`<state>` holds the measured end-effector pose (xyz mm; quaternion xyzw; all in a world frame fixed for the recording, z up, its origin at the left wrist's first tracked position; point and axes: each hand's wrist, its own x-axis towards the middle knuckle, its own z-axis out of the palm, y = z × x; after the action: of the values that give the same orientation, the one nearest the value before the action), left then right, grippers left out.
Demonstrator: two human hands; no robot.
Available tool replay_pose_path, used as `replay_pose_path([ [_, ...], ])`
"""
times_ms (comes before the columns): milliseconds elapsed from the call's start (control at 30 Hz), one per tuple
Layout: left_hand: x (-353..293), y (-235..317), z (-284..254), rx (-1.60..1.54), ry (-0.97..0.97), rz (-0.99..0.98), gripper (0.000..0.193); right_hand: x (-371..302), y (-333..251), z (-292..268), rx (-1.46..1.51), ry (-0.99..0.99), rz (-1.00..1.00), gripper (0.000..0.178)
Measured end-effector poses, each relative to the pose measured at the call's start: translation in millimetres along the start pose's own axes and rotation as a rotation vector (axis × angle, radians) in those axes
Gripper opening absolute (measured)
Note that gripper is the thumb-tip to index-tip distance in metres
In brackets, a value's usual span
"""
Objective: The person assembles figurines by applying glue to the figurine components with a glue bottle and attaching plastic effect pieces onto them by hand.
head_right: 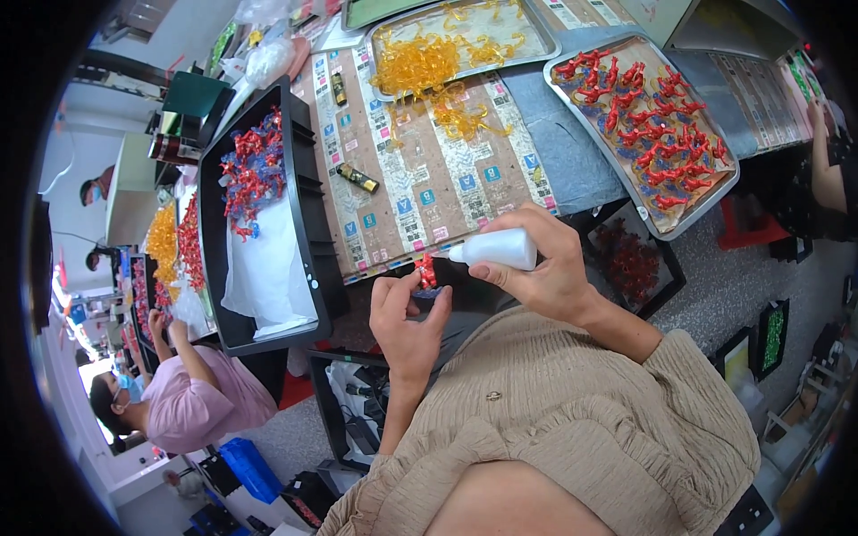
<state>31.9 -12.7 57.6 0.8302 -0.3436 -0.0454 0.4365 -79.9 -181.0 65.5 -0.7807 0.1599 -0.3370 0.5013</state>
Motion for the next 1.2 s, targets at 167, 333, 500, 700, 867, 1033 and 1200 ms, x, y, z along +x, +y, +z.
replay_pose_path([
  [167,-3.8,-9.1,-4.2,-0.119,-0.033,-0.075,0.035,9.9,20.7,20.5,0.111,0.039,0.156,0.037],
  [333,-9.2,-24.4,-2.6,-0.57,-0.059,-0.311,0.027,34.5,57.3,50.3,0.002,-0.052,0.082,0.036],
  [500,-12.4,-29.6,-9.7,-1.119,-0.147,-0.622,0.028,47.1,77.6,75.8,-0.107,-0.097,-0.026,0.043],
  [700,-10.0,-29.1,-6.1,-1.175,-0.188,-0.676,0.027,50.7,72.5,68.3,-0.122,0.032,-0.249,0.036],
  [867,-7.8,-29.7,-2.4,-1.202,-0.225,-0.692,0.026,72.9,93.0,13.7,-0.533,0.133,-0.182,0.023],
  [1033,-5.8,-26.8,3.5,-1.232,-0.269,-0.699,0.029,85.2,122.9,-8.6,-0.707,0.077,0.008,0.01],
  [1200,-4.7,-20.1,5.1,-1.261,-0.322,-0.689,0.028,82.0,122.6,-15.4,-0.506,0.151,0.087,0.006],
])
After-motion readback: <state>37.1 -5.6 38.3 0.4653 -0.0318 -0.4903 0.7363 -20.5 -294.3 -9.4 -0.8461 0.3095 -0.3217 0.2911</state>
